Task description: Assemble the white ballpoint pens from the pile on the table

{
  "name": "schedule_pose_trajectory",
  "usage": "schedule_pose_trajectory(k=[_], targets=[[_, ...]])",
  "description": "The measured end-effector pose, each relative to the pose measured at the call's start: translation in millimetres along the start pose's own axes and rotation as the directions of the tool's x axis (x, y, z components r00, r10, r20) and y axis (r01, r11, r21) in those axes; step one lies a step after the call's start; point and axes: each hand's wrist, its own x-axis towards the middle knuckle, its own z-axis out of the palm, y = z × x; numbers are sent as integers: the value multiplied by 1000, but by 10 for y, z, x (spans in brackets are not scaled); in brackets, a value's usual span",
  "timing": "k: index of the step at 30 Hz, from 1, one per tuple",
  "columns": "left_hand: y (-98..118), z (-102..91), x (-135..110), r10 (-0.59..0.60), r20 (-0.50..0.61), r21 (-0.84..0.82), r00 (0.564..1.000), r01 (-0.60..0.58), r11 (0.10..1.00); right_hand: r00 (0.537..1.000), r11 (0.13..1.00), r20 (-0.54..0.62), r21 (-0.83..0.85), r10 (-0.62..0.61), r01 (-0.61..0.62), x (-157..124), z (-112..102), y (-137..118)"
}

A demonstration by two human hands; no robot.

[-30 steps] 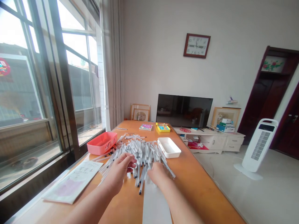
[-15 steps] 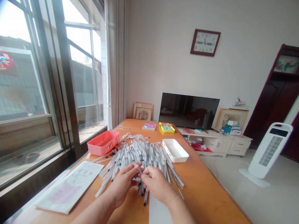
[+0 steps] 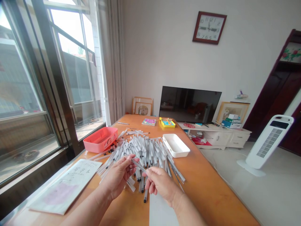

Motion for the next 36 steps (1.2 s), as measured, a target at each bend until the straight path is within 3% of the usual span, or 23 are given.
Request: schedule_pose_trajectory(k=[5,13,25,36], targets=[[-16,29,-30,-26,25,26,999,25,999,1000,1000,-12,-8,7,-7,0,5,-5],[-26,111,-109,-96,160,88,982,82,993,1000,999,-14,33,-3,3,10,24,-39],[-6,145,-106,-97,103,36,990,93,995,998,956,59,288,34,-50,58,80,-18],[-22,180,-91,-102,32,5,994,102,995,983,869,141,465,116,-169,129,141,29]])
